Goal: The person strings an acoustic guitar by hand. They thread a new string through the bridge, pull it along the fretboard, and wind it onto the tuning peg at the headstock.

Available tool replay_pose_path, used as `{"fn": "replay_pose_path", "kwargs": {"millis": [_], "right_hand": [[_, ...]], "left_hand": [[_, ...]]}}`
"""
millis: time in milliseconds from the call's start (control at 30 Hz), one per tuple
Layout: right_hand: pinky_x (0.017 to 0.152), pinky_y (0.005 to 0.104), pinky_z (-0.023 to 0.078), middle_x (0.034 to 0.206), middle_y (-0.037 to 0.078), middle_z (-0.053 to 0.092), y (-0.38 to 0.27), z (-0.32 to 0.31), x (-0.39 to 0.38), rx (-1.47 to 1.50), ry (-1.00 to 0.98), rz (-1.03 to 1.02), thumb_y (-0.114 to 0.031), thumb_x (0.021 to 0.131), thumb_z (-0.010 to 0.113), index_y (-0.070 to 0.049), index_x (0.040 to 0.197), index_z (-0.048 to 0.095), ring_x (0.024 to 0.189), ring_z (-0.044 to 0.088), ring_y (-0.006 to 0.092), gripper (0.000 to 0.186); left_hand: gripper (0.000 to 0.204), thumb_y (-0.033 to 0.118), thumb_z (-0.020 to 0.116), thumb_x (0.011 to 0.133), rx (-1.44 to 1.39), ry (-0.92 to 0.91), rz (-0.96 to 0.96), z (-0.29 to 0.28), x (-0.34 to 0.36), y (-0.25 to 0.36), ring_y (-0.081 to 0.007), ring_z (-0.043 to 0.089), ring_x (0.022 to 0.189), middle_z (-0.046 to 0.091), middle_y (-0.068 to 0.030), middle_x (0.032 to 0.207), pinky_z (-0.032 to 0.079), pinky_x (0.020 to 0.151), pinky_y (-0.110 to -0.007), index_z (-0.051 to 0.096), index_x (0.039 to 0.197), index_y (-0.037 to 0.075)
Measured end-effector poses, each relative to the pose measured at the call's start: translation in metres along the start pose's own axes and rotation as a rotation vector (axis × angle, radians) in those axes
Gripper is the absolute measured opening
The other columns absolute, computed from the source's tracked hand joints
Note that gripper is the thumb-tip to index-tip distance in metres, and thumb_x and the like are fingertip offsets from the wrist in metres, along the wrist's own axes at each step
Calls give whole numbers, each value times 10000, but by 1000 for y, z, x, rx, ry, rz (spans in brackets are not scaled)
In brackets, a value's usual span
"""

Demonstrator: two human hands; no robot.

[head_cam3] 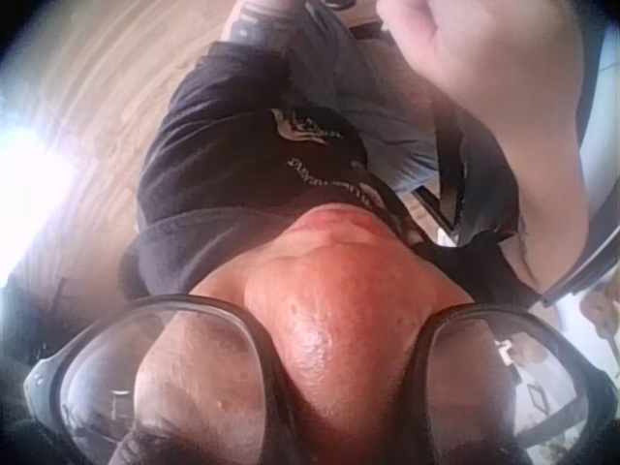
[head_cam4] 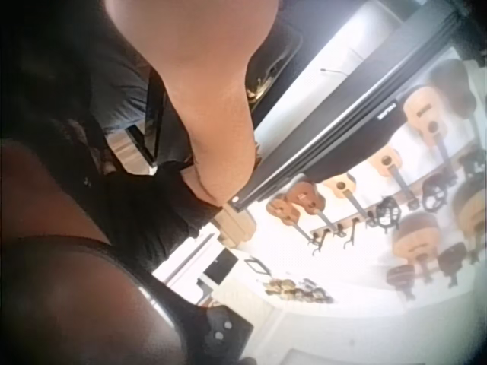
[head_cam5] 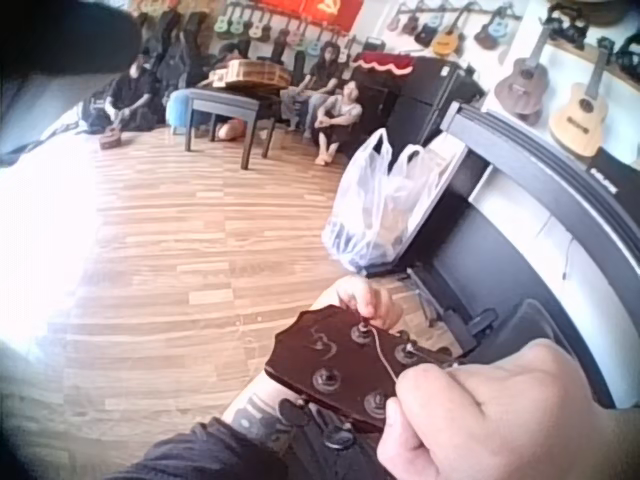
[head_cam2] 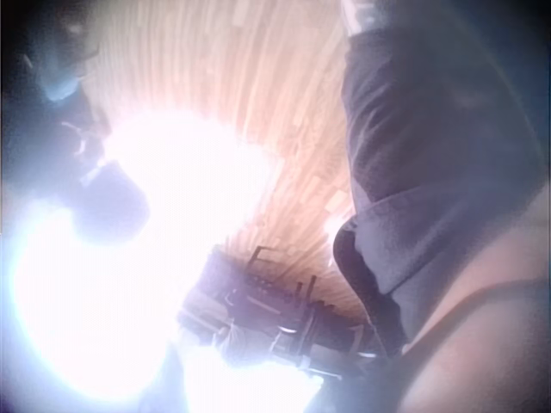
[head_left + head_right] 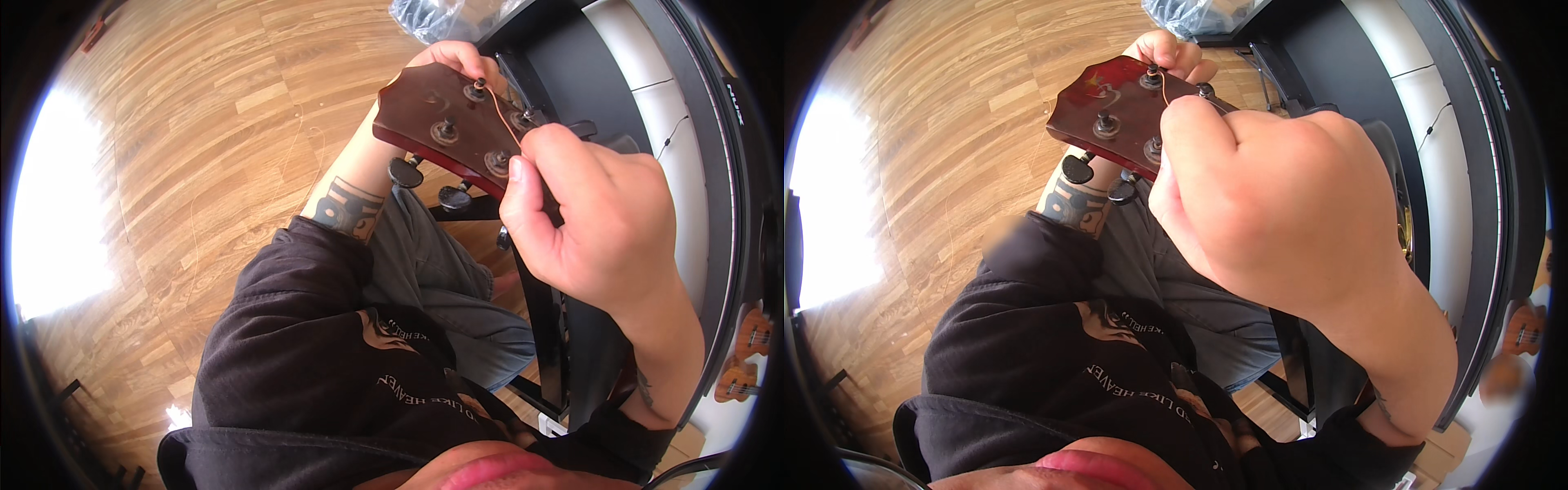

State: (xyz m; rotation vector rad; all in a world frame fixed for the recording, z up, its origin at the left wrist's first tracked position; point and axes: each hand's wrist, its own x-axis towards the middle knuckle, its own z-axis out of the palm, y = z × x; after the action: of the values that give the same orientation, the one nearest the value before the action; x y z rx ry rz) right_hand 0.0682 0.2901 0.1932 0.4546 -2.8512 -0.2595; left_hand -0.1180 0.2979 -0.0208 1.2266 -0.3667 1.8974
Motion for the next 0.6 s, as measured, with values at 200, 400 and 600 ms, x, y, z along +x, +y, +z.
{"fn": "replay_pose_path", "kwargs": {"millis": [200, 400, 600], "right_hand": [[428, 344, 398, 599, 60, 583, 0, 0, 1, 4, 7, -11, -18, 869, 739, -51, 847, 628, 437, 534, 229, 118], [428, 317, 422, 619, 42, 600, 0, -2, -1, -1, -12, 6, -92, 841, 810, -50, 857, 619, 450, 560, 199, 197], [424, 316, 422, 597, 43, 581, 0, 0, -1, 21, -5, -11, -129, 829, 838, -52, 833, 597, 443, 555, 194, 253]], "left_hand": [[330, 283, 827, 919, -207, 36, 90, 14, -3, -12, -235, 661, 941, 499, -93, 1087, 596, 867, -337, 592, 1005, 68], [309, 284, 809, 925, 37, 219, -116, 32, -1, 8, -201, 642, 902, 544, -86, 1030, 578, 807, -307, 624, 1050, 70], [401, 336, 835, 895, -119, -71, 85, 1, -2, -11, -221, 687, 1003, 617, -151, 1163, 604, 834, -351, 648, 1104, 48]]}}
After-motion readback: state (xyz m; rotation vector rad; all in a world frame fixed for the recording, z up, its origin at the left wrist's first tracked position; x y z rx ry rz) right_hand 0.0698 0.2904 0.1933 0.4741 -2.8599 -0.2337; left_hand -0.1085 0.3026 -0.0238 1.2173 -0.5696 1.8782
